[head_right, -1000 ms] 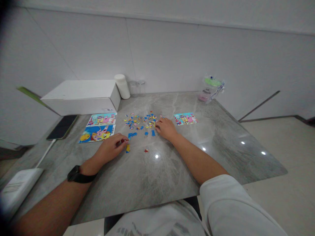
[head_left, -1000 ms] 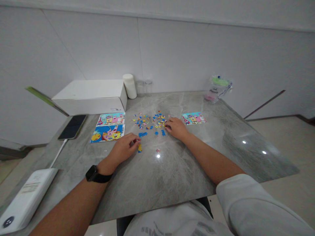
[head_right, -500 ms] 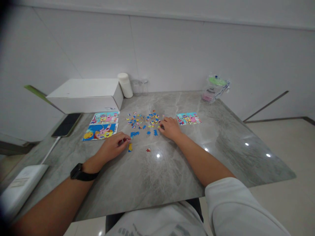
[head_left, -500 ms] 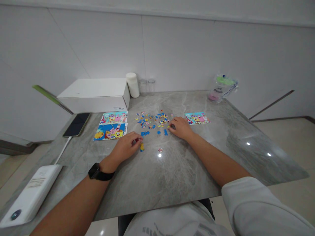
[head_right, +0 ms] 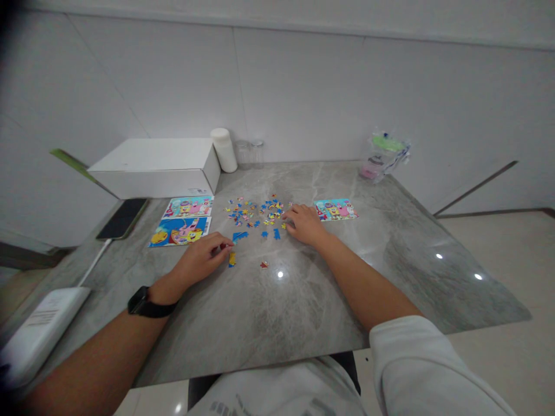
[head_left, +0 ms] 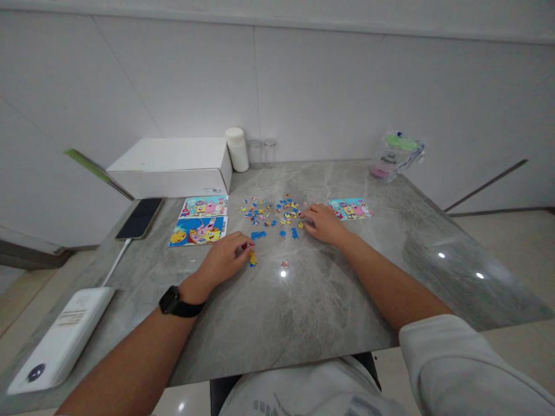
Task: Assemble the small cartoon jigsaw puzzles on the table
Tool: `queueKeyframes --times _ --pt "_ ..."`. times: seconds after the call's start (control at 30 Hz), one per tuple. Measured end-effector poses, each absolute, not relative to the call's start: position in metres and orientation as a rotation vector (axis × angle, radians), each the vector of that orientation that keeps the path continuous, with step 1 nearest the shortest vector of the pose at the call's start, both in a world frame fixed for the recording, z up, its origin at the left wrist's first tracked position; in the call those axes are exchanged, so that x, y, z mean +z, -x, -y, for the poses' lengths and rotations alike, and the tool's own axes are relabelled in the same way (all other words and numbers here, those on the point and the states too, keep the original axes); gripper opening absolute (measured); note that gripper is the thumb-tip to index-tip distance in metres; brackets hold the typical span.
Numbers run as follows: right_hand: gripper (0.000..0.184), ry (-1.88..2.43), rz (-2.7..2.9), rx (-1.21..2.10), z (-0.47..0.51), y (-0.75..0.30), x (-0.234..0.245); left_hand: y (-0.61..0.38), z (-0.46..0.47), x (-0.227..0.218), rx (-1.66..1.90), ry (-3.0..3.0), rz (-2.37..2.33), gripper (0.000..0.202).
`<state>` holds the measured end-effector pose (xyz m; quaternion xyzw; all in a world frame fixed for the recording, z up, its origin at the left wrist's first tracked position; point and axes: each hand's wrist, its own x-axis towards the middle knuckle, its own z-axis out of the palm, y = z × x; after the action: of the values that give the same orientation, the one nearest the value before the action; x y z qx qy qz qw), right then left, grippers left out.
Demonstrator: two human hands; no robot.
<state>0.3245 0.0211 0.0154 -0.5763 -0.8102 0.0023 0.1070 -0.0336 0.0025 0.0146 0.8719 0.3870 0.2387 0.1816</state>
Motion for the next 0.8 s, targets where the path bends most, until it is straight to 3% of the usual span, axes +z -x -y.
queueKeyframes --times 0.3,0.47,0.67,0.8 --pt "0.016 1.871 2.489 0.110 -0.026 -0.327 0.027 0.031 0.000 0.020 0.702 -2.494 -1.039 0.019" --pt "0.012 1.818 2.424 0.325 -0.022 -0.325 0.044 0.015 0.020 0.031 0.699 -2.660 -0.847 0.021" --pt "0.012 1.661 2.503 0.670 -0.007 -0.305 0.051 -0.010 0.046 0.031 0.458 -2.769 -0.652 0.032" --pt "0.008 1.725 2.533 0.711 0.000 -0.293 0.045 -0.015 0.049 0.028 0.365 -2.800 -0.622 0.035"
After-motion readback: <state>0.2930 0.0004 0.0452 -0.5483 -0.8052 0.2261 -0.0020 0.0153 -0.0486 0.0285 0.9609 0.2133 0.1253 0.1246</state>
